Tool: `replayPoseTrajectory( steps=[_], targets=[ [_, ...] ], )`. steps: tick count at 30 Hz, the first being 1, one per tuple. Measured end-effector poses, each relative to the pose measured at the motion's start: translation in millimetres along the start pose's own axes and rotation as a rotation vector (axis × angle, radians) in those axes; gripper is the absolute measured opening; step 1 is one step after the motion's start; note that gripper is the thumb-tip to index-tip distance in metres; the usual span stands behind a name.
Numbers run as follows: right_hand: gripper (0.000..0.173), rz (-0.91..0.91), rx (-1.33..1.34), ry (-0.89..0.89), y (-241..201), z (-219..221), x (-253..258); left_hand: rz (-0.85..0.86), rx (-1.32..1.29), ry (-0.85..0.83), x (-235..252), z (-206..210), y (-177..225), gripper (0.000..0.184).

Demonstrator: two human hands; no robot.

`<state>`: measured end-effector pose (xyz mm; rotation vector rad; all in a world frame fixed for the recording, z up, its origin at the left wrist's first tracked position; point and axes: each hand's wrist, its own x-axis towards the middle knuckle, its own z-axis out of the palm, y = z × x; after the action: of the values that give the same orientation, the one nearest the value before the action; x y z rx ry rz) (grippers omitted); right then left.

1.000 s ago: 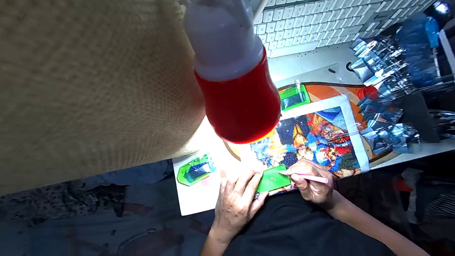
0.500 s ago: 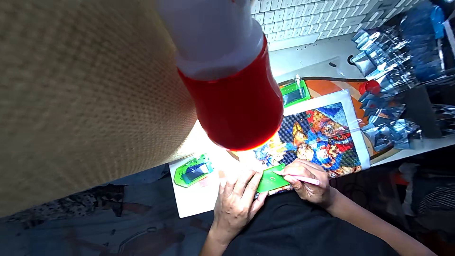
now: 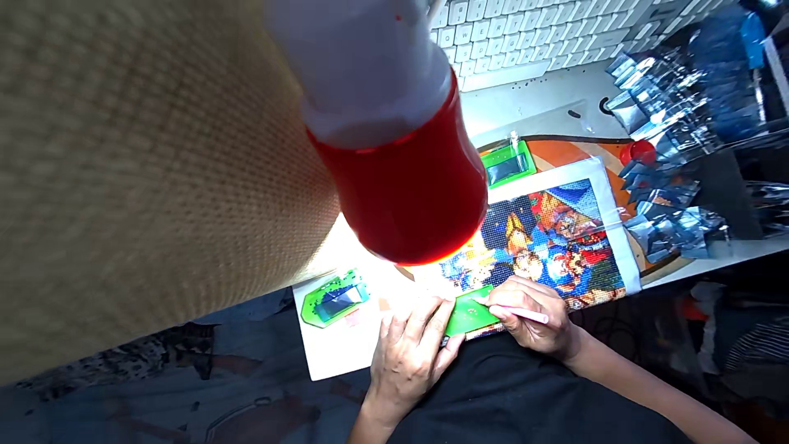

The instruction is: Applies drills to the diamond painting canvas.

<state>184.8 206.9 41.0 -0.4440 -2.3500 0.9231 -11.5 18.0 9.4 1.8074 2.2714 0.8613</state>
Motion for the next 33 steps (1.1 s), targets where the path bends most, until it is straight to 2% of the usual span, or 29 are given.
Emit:
replayPoseTrajectory(
  steps=[3,7,15,25,33],
  targets=[
    [0.027,0.011,0.033,0.013,1,0,0,0.002,0.002,-0.004,0,1,-1,0.052],
    [0.025,0.045,0.162,0.132,4,-2,-2,0.002,-0.003,-0.006,0,1,-1,0.052],
    [0.026,0.081,0.185,0.226,0,-6,3,0.038,-0.017,-0.016,0,-1,0,0.050],
    [0.027,0.152,0.117,0.186,-6,-12,5,0.081,-0.031,-0.042,-1,-5,1,0.049],
    [0.030,0.120,0.085,0.176,-5,-10,-3,0.113,-0.052,-0.091,-10,-9,-2,0.052]
  ],
)
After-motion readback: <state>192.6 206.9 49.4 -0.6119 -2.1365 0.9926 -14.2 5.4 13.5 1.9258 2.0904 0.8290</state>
